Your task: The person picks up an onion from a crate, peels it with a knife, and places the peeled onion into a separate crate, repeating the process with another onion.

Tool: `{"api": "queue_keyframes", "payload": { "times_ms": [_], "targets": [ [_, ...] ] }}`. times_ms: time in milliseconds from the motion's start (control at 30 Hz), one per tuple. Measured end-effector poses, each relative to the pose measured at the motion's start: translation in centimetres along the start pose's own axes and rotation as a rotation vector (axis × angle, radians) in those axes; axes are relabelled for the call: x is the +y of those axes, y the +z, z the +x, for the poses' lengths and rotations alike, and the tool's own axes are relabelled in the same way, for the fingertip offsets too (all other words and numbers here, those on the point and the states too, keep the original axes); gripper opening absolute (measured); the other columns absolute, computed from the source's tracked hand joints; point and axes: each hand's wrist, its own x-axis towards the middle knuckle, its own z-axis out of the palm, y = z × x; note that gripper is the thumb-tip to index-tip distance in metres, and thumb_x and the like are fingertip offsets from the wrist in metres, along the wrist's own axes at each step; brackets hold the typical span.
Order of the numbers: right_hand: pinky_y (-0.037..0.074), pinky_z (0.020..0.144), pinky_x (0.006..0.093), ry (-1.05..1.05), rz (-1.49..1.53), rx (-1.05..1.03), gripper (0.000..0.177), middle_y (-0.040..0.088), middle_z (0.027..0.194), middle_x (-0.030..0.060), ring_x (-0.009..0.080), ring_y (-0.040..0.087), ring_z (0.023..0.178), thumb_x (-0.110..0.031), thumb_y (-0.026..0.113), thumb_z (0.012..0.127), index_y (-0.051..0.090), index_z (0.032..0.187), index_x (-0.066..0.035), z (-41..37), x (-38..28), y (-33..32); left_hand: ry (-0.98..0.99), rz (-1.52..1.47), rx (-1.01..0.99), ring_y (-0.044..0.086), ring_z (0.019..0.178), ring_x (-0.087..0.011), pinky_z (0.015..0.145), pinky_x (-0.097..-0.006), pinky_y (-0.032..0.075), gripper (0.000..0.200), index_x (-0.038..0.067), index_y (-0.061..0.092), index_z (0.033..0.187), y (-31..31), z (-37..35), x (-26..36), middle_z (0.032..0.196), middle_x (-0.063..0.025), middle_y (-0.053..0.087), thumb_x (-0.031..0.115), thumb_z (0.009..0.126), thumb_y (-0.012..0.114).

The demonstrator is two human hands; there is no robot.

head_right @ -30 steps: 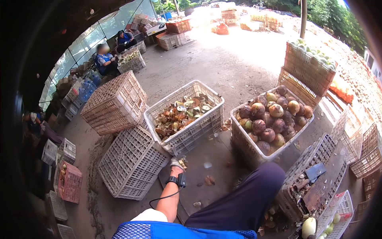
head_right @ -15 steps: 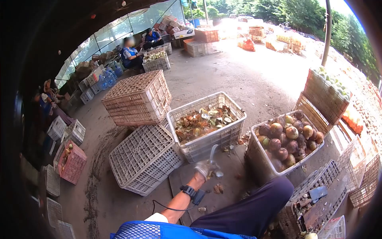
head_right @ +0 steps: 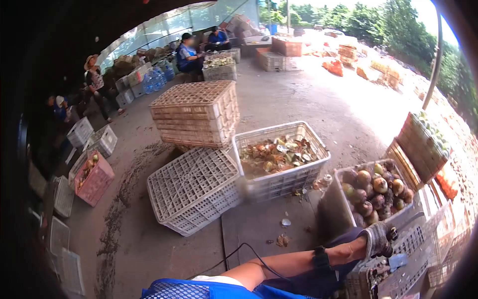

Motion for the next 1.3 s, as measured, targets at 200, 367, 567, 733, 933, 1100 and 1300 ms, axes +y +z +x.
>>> {"api": "queue_keyframes", "payload": {
  "times_ms": [200, 367, 567, 733, 933, 1100, 1300],
  "targets": [
    [0.047, 0.096, 0.0524, 0.041, 0.351, 0.069, 0.074, 0.056, 0.124, 0.0216, 0.0409, 0.056, 0.113, -0.029, 0.067, 0.069, 0.046, 0.134, 0.0, -5.5, -0.9, -11.5, -0.339, -0.121, -0.132, 0.058, 0.065, -0.0117, 0.056, -0.0269, 0.049, 0.017, 0.003, 0.066, 0.098, 11.7, -1.8, -3.0, 0.079, -0.0046, 0.064, 0.001, 0.081, 0.066],
    [0.045, 0.1, 0.0519, 0.155, 0.557, -0.066, 0.076, 0.054, 0.128, 0.0233, 0.0403, 0.055, 0.115, -0.027, 0.067, 0.07, 0.043, 0.135, 0.004, -6.8, -1.3, -11.2, -0.345, -0.074, -0.467, 0.063, 0.077, -0.0135, 0.063, -0.0268, 0.054, 0.022, 0.002, 0.064, 0.109, 14.0, -5.3, -14.6, 0.094, -0.0081, 0.065, 0.009, 0.088, 0.063],
    [0.044, 0.103, 0.0472, 0.052, 0.293, -0.113, 0.083, 0.053, 0.13, 0.022, 0.0369, 0.055, 0.117, -0.03, 0.071, 0.069, 0.04, 0.136, 0.006, -7.3, -1.4, -12.5, -0.403, -0.027, -0.422, 0.06, 0.067, -0.0118, 0.055, -0.0269, 0.05, 0.023, 0.001, 0.064, 0.104, 18.6, -6.0, -14.4, 0.081, -0.0043, 0.064, 0.008, 0.083, 0.069],
    [0.044, 0.102, 0.0428, 0.033, 0.183, 0.036, 0.088, 0.054, 0.129, 0.0215, 0.0333, 0.056, 0.116, -0.032, 0.076, 0.066, 0.04, 0.135, 0.008, -9.1, -2.9, -14.2, -0.589, -0.099, -0.37, 0.065, 0.076, -0.0174, 0.059, -0.0291, 0.054, 0.029, 0.007, 0.064, 0.106, 21.2, -5.7, -9.3, 0.089, -0.0068, 0.063, 0.005, 0.078, 0.072],
    [0.046, 0.099, 0.0394, -0.158, -0.23, 0.145, 0.089, 0.057, 0.125, 0.0206, 0.0312, 0.058, 0.112, -0.033, 0.078, 0.06, 0.045, 0.131, 0.008, -10.6, -5.5, -14.8, 0.327, 0.68, -0.485, 0.064, 0.076, -0.033, 0.064, -0.0416, 0.052, 0.032, 0.012, 0.064, 0.102, 21.8, -7.2, -11.1, 0.083, -0.0115, 0.064, 0.015, 0.072, 0.073],
    [0.047, 0.096, 0.0366, -0.257, -0.569, 0.197, 0.089, 0.06, 0.121, 0.0198, 0.0294, 0.06, 0.109, -0.033, 0.08, 0.056, 0.049, 0.128, 0.009, -11.2, -6.6, -14.4, 0.382, 0.841, -0.54, 0.065, 0.072, -0.0316, 0.061, -0.0392, 0.052, 0.036, 0.011, 0.067, 0.1, 21.5, -6.8, -12.0, 0.086, -0.0122, 0.065, 0.013, 0.066, 0.077],
    [0.05, 0.089, 0.0342, -0.308, -0.348, 0.215, 0.067, 0.064, 0.113, 0.0176, 0.028, 0.063, 0.101, -0.023, 0.078, 0.065, 0.056, 0.122, 0.005, -11.0, -6.5, -13.9, 0.137, 0.813, -0.583, 0.064, 0.075, -0.0337, 0.063, -0.0405, 0.051, 0.031, 0.009, 0.067, 0.101, 20.6, -6.2, -13.0, 0.086, -0.0142, 0.065, 0.017, 0.071, 0.073]
  ]
}}
